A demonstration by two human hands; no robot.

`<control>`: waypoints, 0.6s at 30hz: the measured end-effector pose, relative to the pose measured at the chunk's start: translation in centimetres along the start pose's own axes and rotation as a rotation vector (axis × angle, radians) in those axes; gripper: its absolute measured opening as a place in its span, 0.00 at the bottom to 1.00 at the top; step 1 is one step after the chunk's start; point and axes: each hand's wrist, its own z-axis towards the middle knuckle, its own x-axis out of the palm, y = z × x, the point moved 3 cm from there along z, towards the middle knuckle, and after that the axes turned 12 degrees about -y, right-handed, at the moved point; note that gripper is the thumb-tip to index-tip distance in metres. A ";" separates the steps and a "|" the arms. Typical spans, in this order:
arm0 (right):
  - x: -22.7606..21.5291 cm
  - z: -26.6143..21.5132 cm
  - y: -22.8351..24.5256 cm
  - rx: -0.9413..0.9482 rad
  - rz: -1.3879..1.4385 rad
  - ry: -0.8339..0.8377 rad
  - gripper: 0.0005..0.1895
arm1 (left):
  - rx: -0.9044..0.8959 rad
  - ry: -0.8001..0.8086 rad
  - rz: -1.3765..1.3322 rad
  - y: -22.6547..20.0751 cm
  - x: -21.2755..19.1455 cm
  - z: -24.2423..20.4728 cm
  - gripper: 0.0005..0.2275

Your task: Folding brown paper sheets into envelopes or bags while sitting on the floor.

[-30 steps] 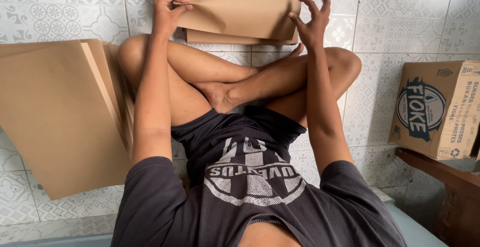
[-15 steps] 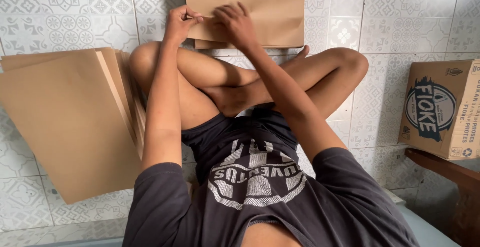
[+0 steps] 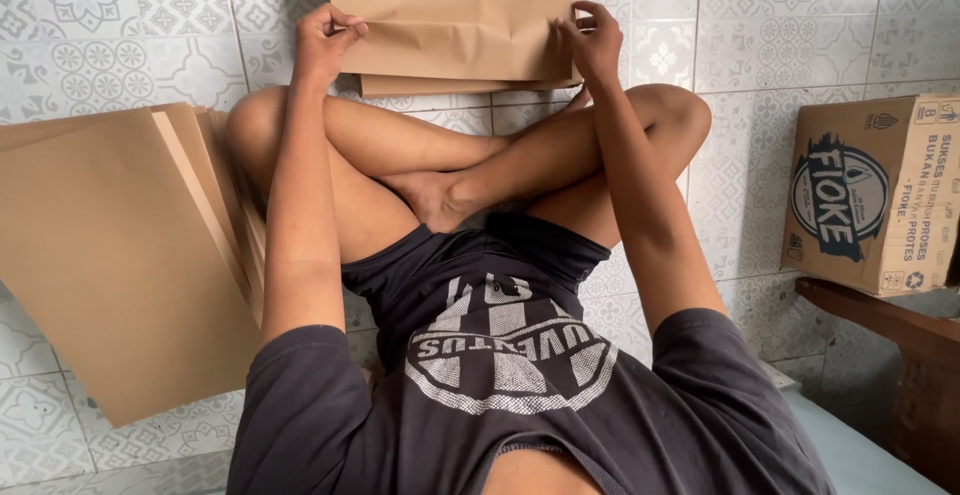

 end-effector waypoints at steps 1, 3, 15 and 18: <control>-0.4 -0.4 0.7 0.024 0.117 -0.003 0.26 | -0.024 -0.008 -0.004 -0.3 0.0 0.0 0.07; -1.5 -1.2 2.1 0.050 0.235 -0.001 0.29 | -0.052 -0.017 -0.005 -0.7 -0.1 -0.5 0.06; -3.2 -0.4 4.7 -0.044 0.604 0.184 0.14 | 0.060 -0.082 -0.013 -4.1 -0.3 -1.2 0.05; -3.3 -0.8 4.5 -0.158 0.516 0.201 0.20 | 0.184 -0.103 0.180 -3.7 -0.1 -1.0 0.09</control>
